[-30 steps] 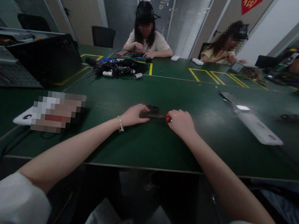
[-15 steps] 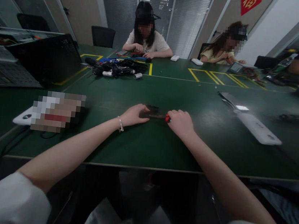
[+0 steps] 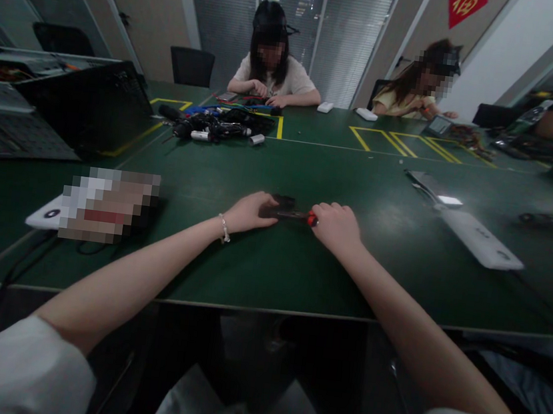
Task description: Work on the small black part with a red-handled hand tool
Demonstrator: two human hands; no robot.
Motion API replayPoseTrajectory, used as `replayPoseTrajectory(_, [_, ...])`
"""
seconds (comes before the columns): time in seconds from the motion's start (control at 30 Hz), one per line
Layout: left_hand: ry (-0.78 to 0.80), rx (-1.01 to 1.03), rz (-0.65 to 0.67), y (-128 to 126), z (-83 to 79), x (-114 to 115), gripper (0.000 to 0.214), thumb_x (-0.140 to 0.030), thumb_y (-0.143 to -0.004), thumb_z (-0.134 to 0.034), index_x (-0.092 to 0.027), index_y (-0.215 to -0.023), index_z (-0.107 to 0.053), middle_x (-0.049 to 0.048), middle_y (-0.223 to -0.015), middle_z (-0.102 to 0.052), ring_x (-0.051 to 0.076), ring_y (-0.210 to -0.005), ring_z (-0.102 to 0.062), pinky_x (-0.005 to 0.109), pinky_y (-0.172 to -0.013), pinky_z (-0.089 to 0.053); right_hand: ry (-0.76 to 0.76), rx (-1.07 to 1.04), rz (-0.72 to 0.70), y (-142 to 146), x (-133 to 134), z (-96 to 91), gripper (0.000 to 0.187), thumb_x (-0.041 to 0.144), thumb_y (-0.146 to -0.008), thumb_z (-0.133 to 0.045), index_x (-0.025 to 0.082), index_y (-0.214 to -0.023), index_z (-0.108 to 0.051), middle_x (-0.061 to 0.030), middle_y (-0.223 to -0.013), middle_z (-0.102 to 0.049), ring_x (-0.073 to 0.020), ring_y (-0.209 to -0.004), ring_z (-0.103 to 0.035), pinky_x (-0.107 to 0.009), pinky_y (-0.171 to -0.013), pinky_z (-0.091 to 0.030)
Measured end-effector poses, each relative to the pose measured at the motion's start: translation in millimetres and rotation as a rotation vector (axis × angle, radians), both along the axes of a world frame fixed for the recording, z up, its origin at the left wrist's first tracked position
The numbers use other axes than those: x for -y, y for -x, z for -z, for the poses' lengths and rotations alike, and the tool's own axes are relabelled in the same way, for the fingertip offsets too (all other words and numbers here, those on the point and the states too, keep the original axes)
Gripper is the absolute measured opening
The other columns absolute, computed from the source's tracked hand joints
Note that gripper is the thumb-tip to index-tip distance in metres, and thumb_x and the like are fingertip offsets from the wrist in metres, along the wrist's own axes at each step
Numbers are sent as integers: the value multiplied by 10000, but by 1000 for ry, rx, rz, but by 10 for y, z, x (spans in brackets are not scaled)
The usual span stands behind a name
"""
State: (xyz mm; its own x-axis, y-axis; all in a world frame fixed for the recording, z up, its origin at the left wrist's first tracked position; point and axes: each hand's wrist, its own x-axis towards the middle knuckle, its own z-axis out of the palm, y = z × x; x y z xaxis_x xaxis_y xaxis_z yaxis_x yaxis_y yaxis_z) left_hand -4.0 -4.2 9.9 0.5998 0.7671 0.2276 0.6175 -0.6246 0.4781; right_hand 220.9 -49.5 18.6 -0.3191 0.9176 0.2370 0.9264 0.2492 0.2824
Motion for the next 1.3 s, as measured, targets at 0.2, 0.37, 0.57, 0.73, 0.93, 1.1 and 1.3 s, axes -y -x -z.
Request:
replayPoseTrajectory(0.2, [5,2,-3,1,-18,15,279,-354,-726,-612,-177,-939,-574,53,-968,-597,200,-889,-566,329,-746,-465,-25,30,-14,13,22,-24,160,239,-776,-463,166,-843,-588,-74,-856,-644,-205,-760,-534,-304,-617,-310])
replayPoseTrajectory(0.37, [-8,8,-4,4,6,2,293,-353,-719,-621,-177,-949,-571,53,-971,-599,200,-886,-566,330,-748,-467,-40,24,-24,22,36,-31,155,215,-767,-471,163,-856,-588,-77,-855,-642,-205,-771,-535,-304,-630,-306])
replayPoseTrajectory(0.57, [-12,10,1,5,33,-20,298,-356,-722,-616,-174,-954,-574,56,-976,-597,198,-882,-562,324,-741,-463,-22,20,-15,37,43,-47,170,219,-779,-451,168,-862,-591,-86,-868,-642,-210,-783,-541,-302,-638,-305])
replayPoseTrajectory(0.73, [-7,7,-1,6,38,-25,299,-367,-722,-614,-181,-953,-572,49,-965,-595,195,-867,-562,322,-728,-459,-7,14,-12,29,37,-37,183,253,-791,-449,168,-870,-591,-82,-864,-638,-206,-773,-543,-299,-626,-317])
replayPoseTrajectory(0.93, [-14,11,3,6,20,-12,299,-358,-719,-619,-176,-949,-566,50,-958,-593,195,-874,-562,320,-736,-458,21,-14,-21,9,3,-13,178,253,-776,-468,172,-879,-589,-76,-870,-636,-201,-778,-547,-300,-633,-342])
replayPoseTrajectory(1.1, [13,3,3,7,-7,2,289,-363,-726,-613,-179,-945,-572,51,-978,-591,199,-894,-561,327,-747,-462,34,-38,-23,19,-7,-31,186,233,-776,-457,170,-886,-593,-80,-861,-637,-199,-769,-548,-304,-630,-353])
replayPoseTrajectory(1.3, [24,2,-1,4,-10,3,309,-362,-726,-616,-178,-968,-564,54,-987,-591,200,-898,-564,336,-762,-462,49,-50,1,34,-7,-39,189,219,-777,-447,170,-880,-598,-80,-864,-643,-195,-764,-554,-301,-621,-355])
